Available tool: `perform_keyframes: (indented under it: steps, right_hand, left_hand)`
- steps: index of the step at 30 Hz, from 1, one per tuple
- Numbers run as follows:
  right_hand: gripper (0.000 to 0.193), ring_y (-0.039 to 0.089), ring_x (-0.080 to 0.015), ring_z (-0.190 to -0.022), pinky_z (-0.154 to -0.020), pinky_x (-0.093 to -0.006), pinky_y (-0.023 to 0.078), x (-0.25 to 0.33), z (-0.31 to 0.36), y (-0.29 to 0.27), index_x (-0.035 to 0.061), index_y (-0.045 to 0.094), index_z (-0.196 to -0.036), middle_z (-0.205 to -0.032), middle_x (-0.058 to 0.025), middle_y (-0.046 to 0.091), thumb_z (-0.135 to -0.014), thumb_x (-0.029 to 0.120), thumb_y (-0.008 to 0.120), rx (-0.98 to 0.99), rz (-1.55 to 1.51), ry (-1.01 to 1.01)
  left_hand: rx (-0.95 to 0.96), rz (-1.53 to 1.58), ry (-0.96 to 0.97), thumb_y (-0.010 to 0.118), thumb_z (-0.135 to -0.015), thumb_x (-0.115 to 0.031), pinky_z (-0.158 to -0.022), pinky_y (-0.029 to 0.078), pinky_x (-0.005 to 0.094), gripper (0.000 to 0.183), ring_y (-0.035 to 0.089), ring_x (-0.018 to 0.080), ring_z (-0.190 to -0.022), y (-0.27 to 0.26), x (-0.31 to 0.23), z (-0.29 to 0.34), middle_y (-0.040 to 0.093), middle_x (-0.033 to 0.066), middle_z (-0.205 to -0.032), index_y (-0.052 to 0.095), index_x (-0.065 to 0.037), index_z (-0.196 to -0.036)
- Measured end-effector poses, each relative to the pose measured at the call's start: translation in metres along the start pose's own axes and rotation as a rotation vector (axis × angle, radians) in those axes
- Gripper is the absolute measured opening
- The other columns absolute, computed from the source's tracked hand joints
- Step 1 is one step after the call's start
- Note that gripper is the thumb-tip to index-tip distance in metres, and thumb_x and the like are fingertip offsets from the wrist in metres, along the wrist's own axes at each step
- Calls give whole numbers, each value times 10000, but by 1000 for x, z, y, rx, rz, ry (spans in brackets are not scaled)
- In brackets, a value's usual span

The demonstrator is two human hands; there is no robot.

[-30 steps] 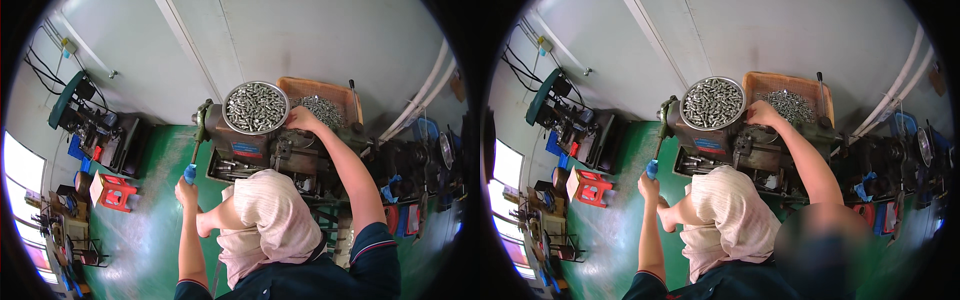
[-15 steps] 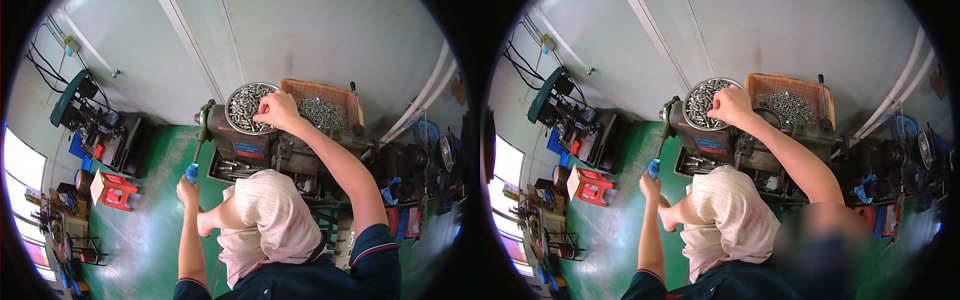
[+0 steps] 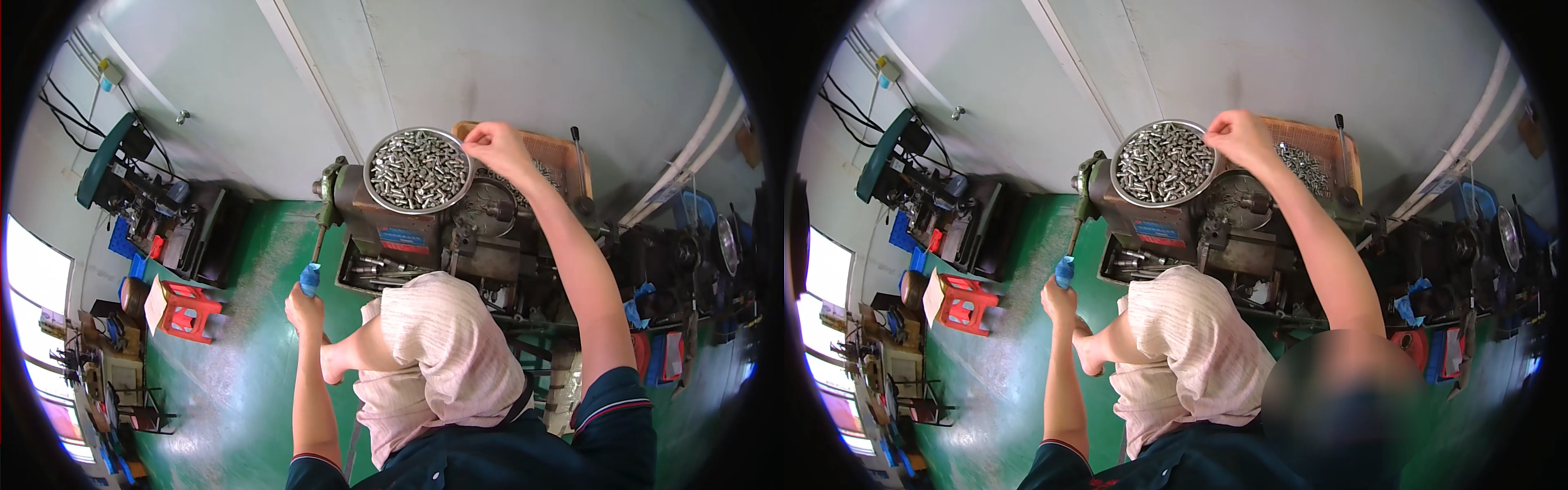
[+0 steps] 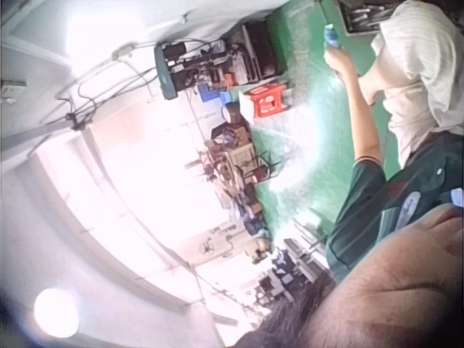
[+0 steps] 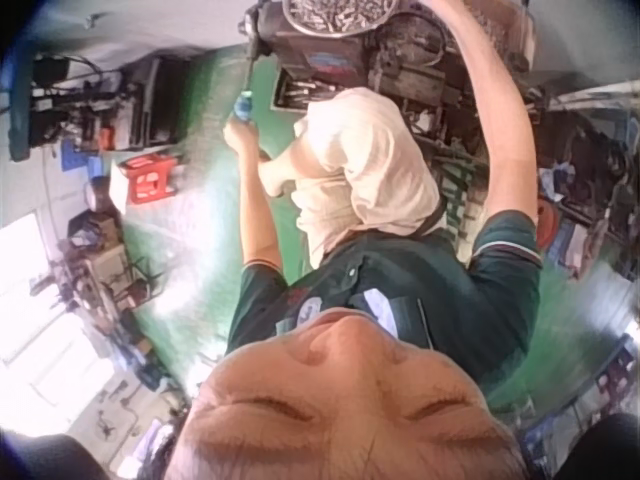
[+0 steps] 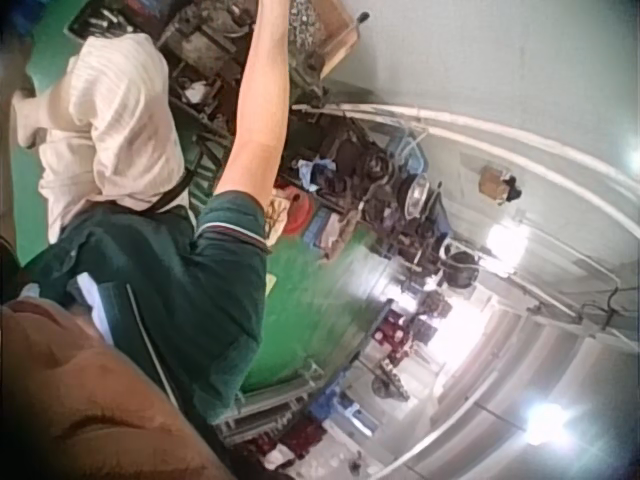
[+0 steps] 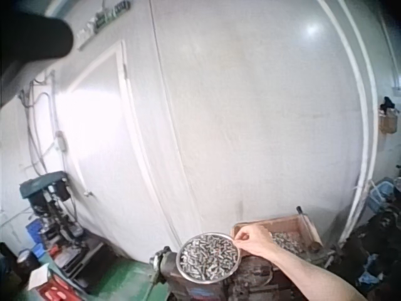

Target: The person machines metal bolts on a lathe, taking bolts from a dish, inserting them into the machine, and operating the machine levers by hand.

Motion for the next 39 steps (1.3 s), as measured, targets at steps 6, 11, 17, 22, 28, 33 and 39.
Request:
perform_keyframes:
  steps: [6, 11, 17, 22, 28, 33, 39]
  right_hand:
    - [164, 576, -208, -621, -599, -294, 443, -85, 11, 40, 45, 611, -677, -644, -84, 597, -537, 124, 641, 162, 40, 104]
    - [189, 581, -206, -635, -612, -299, 448, -122, 19, 81, 49, 618, -685, -654, -90, 601, -521, 143, 630, 247, -12, 163]
    - [204, 586, -212, -677, -625, -307, 454, -108, 27, 82, 101, 632, -699, -691, -57, 610, -518, 195, 626, 283, 160, 189]
    - [200, 586, -213, -681, -628, -304, 452, -115, 25, 86, 106, 635, -703, -695, -55, 611, -522, 191, 641, 312, 162, 184]
    - [170, 586, -210, -677, -635, -296, 448, -116, 22, 94, 101, 637, -688, -692, -55, 613, -529, 157, 656, 310, 88, 153]
    - [157, 586, -214, -674, -640, -294, 446, -125, 18, 97, 94, 635, -675, -691, -60, 613, -530, 150, 658, 303, 18, 141]
    - [194, 582, -249, -680, -639, -335, 449, -102, 5, 51, 71, 632, -706, -701, -102, 605, -601, 234, 634, 245, 327, 92]
  left_hand:
    - [-5, 4, -3, 501, -641, -58, -634, 426, 433, 176, 540, 376, -713, 0, 0, -1, 569, 197, -723, 563, -60, -806]
    - [-11, -5, 11, 498, -642, -59, -645, 421, 437, 175, 536, 377, -719, 3, -1, -2, 569, 193, -726, 562, -58, -805]
    - [-7, 6, -3, 496, -627, -56, -634, 419, 445, 143, 531, 386, -713, 2, 1, -1, 564, 201, -714, 549, -52, -761]
    - [-18, 25, 2, 499, -622, -52, -628, 418, 449, 139, 528, 391, -708, 0, -1, 0, 561, 205, -707, 546, -49, -753]
    - [-21, -5, 29, 501, -618, -45, -627, 423, 448, 154, 531, 389, -699, 2, -2, -2, 564, 200, -709, 548, -48, -764]
    - [-28, -92, 44, 492, -611, -29, -621, 430, 444, 167, 541, 378, -700, -4, 14, -26, 567, 197, -712, 559, -61, -761]
    - [7, -101, 94, 484, -616, -18, -634, 432, 430, 180, 543, 369, -728, 1, 50, -65, 567, 198, -723, 577, -66, -762]
Point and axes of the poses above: each hand's wrist, its own z-axis away from the middle knuckle, its own y-axis out of the palm, x = y × z, the point moved 10 cm from there along -z, towards the middle knuckle
